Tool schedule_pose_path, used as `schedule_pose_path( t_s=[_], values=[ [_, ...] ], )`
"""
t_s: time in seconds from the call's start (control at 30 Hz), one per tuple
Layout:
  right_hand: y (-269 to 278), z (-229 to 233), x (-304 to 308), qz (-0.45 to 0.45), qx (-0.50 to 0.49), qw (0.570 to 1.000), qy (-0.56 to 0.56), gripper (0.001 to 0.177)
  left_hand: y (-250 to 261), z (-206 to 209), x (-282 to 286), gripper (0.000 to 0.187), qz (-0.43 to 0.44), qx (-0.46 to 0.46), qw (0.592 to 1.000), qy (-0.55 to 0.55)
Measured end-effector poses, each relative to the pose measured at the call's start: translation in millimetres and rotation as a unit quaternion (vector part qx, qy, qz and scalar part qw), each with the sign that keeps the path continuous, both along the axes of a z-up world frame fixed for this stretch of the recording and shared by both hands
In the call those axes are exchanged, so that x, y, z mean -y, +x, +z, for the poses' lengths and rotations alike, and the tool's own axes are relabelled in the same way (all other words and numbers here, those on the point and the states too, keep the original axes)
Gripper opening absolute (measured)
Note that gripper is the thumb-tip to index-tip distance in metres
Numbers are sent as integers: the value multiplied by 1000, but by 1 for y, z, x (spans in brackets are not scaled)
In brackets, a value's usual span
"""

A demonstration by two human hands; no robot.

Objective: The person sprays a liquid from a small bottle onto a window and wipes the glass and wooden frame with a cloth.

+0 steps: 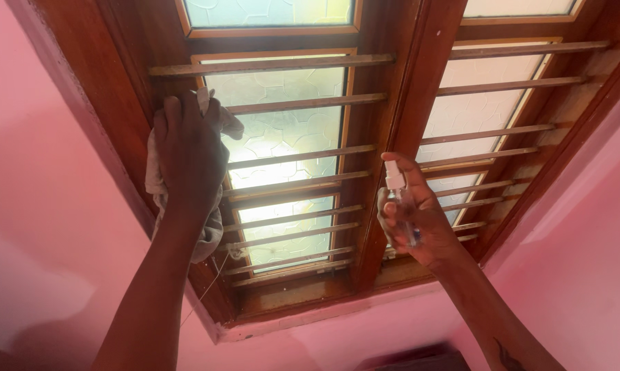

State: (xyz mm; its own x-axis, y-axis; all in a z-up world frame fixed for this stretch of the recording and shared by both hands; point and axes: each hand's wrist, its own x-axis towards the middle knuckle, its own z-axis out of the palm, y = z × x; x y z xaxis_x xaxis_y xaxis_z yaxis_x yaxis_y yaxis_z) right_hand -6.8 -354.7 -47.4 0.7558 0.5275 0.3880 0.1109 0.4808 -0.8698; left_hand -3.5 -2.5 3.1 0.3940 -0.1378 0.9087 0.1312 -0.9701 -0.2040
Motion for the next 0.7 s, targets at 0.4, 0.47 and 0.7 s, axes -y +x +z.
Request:
schedule_pose_path(
  t_s=[0.4, 0.47, 0.7],
  values=[
    [-6, 8, -13, -224, 92, 964, -107, 63, 4, -3, -3, 44, 16, -10, 1000, -3],
    [-6, 8, -15, -301, 136, 930, -163, 59, 6, -4, -3, 46, 18, -9, 1000, -2],
    [19, -11, -11, -505, 356, 728, -296, 44, 9, -4, -7, 49, 10, -13, 1000, -2]
  ],
)
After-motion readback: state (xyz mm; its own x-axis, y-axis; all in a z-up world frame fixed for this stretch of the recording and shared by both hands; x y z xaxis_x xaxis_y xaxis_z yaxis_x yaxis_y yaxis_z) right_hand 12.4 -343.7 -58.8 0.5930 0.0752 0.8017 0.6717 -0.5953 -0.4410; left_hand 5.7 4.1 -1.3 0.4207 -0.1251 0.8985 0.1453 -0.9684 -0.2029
